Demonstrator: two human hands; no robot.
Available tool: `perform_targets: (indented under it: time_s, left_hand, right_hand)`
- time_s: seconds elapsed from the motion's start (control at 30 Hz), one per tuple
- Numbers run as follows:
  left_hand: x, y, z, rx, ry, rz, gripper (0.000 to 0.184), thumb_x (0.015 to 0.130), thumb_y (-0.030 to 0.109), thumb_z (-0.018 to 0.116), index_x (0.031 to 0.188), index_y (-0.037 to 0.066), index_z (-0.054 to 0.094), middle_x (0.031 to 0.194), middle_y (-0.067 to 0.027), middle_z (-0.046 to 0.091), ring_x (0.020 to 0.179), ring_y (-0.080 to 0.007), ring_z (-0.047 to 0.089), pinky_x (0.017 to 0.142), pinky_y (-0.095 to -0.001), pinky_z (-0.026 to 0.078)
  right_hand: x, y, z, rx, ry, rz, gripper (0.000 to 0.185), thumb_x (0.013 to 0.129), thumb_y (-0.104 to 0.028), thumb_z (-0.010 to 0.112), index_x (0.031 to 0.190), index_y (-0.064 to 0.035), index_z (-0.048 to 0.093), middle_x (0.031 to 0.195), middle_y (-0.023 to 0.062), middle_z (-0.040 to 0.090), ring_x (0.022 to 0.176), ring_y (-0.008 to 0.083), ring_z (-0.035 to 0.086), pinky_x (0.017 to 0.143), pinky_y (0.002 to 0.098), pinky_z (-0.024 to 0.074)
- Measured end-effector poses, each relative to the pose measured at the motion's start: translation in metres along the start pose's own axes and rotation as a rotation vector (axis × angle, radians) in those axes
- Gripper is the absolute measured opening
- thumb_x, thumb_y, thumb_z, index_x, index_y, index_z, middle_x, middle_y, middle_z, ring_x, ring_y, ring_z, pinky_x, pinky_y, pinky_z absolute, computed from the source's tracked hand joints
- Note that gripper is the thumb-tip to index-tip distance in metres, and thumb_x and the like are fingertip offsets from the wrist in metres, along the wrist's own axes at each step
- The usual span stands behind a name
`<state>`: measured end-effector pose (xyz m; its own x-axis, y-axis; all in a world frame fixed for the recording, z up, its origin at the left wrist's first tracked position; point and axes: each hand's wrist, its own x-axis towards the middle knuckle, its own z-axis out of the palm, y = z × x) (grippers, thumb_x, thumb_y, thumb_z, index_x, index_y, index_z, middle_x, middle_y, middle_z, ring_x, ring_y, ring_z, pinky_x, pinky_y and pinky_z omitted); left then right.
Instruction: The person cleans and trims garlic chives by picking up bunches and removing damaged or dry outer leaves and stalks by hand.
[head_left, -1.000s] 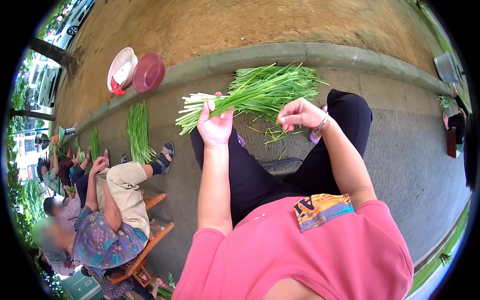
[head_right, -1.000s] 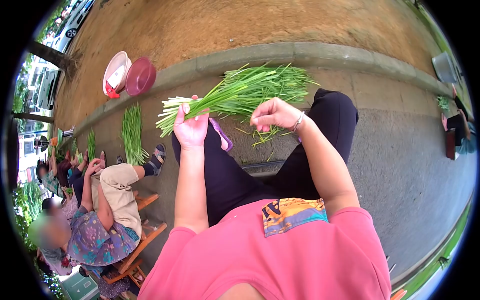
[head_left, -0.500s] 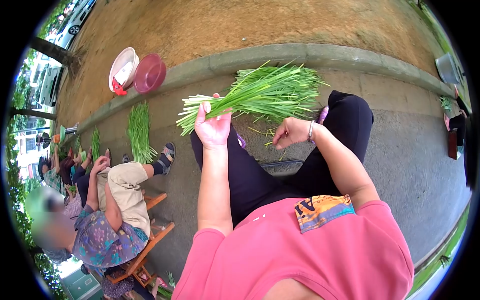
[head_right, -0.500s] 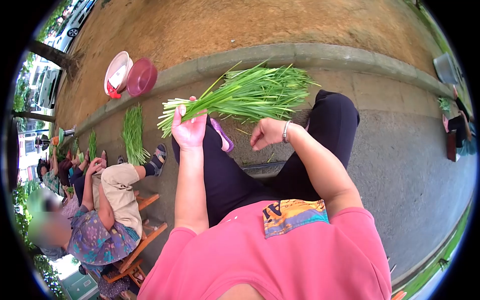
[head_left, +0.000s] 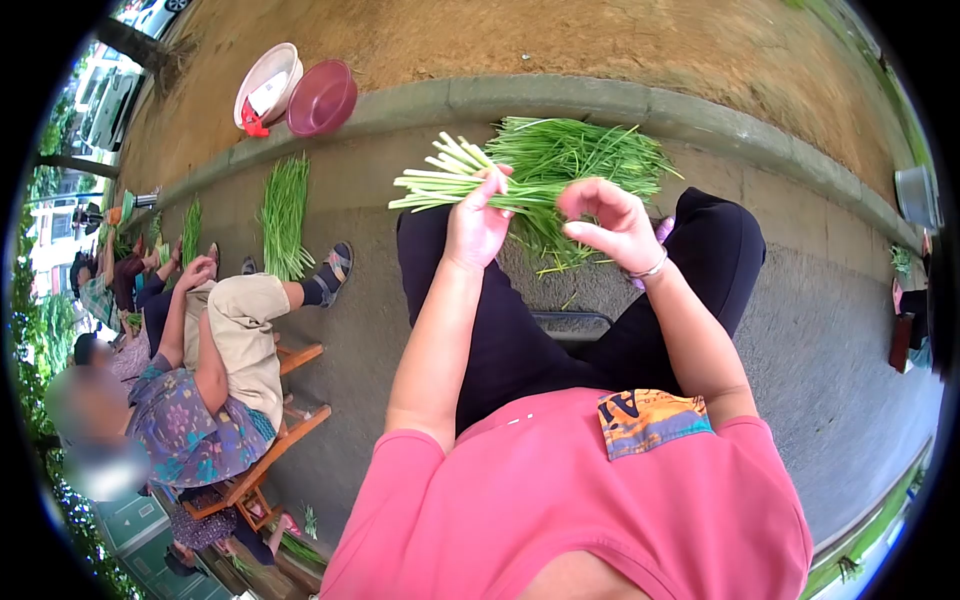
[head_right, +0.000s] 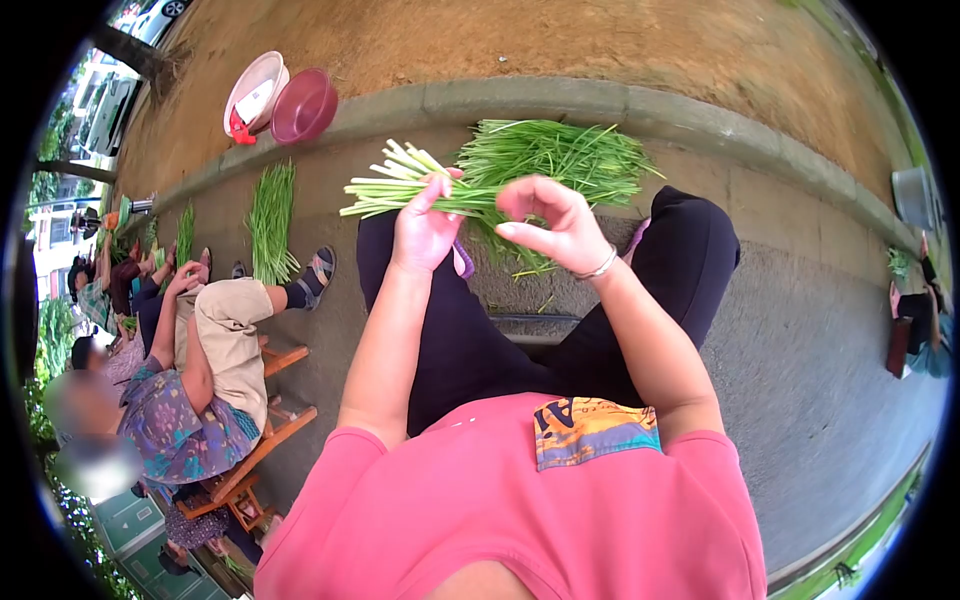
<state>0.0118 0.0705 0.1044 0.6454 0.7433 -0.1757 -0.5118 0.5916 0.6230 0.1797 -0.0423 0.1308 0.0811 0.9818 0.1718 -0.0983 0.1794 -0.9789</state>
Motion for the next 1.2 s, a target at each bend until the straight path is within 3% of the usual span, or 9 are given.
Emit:
perform_targets:
  time_s: [0.07, 0.17, 0.37, 0.57, 0.7, 0.77, 0.8, 1.03, 1.2]
  left_hand:
    - [0.000, -0.007, 0.007, 0.102, 0.005, -0.036, 0.009, 0.085, 0.015, 0.052, 0.087, 0.006, 0.052, 0.078, 0.0014, 0.049, 0.064, -0.0070, 0.043, 0.056, -0.0197, 0.034]
    - [-0.003, -0.013, 0.012, 0.176, -0.079, -0.066, 0.011, 0.086, 0.017, 0.051, 0.084, 0.007, 0.054, 0.078, 0.0025, 0.049, 0.066, -0.0055, 0.042, 0.056, -0.0186, 0.032]
    - [-0.004, -0.027, 0.016, 0.399, -0.135, -0.050, 0.021, 0.089, 0.020, 0.048, 0.100, 0.003, 0.055, 0.098, -0.0021, 0.054, 0.091, -0.0107, 0.050, 0.072, -0.0231, 0.039]
    - [-0.006, -0.028, 0.024, 0.683, -0.143, -0.034, 0.040, 0.086, 0.021, 0.054, 0.122, 0.006, 0.046, 0.113, -0.0024, 0.051, 0.089, -0.0081, 0.047, 0.074, -0.0209, 0.039]
    - [-0.003, -0.031, 0.017, 0.812, -0.116, 0.157, 0.053, 0.080, 0.021, 0.064, 0.127, 0.008, 0.043, 0.104, -0.0005, 0.045, 0.084, -0.0053, 0.044, 0.063, -0.0171, 0.035]
    - [-0.005, -0.024, 0.022, 0.641, -0.011, 0.022, 0.058, 0.077, 0.022, 0.067, 0.127, 0.007, 0.042, 0.096, -0.0013, 0.042, 0.090, -0.0092, 0.039, 0.081, -0.0226, 0.039]
    - [-0.004, -0.025, 0.019, 0.639, 0.019, 0.062, 0.052, 0.079, 0.023, 0.065, 0.124, 0.007, 0.046, 0.086, 0.0017, 0.042, 0.081, -0.0068, 0.042, 0.072, -0.0204, 0.040]
    - [-0.008, -0.022, 0.021, 0.562, 0.040, -0.042, 0.028, 0.088, 0.029, 0.052, 0.103, 0.006, 0.060, 0.074, 0.0055, 0.049, 0.058, -0.0001, 0.038, 0.049, -0.0152, 0.027]
    - [-0.004, -0.035, 0.015, 0.720, -0.076, 0.081, 0.029, 0.087, 0.021, 0.054, 0.108, 0.002, 0.058, 0.104, -0.0061, 0.057, 0.091, -0.0123, 0.052, 0.081, -0.0260, 0.042]
  right_hand:
    - [0.011, 0.001, 0.010, -0.456, 0.119, -0.267, 0.054, 0.063, -0.016, 0.076, 0.108, -0.0024, 0.050, 0.105, 0.0106, 0.052, 0.096, 0.0224, 0.052, 0.081, 0.0333, 0.0438]
    - [0.014, 0.011, 0.024, -0.721, 0.086, -0.236, 0.070, 0.057, -0.012, 0.076, 0.115, -0.0024, 0.039, 0.107, 0.0149, 0.049, 0.104, 0.0321, 0.045, 0.089, 0.0396, 0.0380]
    - [0.011, 0.036, 0.028, -0.689, 0.110, -0.127, 0.069, 0.063, -0.008, 0.070, 0.120, -0.0020, 0.030, 0.105, 0.0173, 0.051, 0.097, 0.0335, 0.052, 0.081, 0.0364, 0.0439]
    - [0.004, 0.033, 0.028, -0.757, 0.112, 0.092, 0.078, 0.068, -0.005, 0.064, 0.130, -0.0022, 0.017, 0.100, 0.0183, 0.056, 0.089, 0.0347, 0.056, 0.074, 0.0381, 0.0473]
    - [0.002, 0.038, 0.029, -0.742, 0.102, 0.072, 0.072, 0.070, 0.000, 0.056, 0.132, -0.0005, 0.017, 0.100, 0.0197, 0.056, 0.089, 0.0348, 0.056, 0.074, 0.0380, 0.0470]
    - [0.006, 0.042, 0.032, -0.917, 0.132, -0.365, 0.063, 0.070, 0.005, 0.052, 0.128, 0.0014, 0.026, 0.096, 0.0199, 0.056, 0.086, 0.0350, 0.056, 0.073, 0.0385, 0.0463]
    - [0.004, 0.041, 0.032, -0.877, 0.133, -0.376, 0.052, 0.071, 0.006, 0.050, 0.121, 0.0020, 0.036, 0.092, 0.0194, 0.056, 0.083, 0.0352, 0.056, 0.071, 0.0393, 0.0456]
    - [0.004, 0.039, 0.018, -0.746, -0.131, 0.039, 0.039, 0.067, -0.006, 0.061, 0.101, 0.0000, 0.044, 0.081, 0.0186, 0.055, 0.077, 0.0370, 0.055, 0.068, 0.0412, 0.0448]
    - [0.008, 0.044, 0.017, -0.457, -0.048, 0.065, 0.045, 0.066, -0.015, 0.067, 0.102, 0.0006, 0.044, 0.085, 0.0201, 0.058, 0.079, 0.0358, 0.057, 0.067, 0.0397, 0.0456]
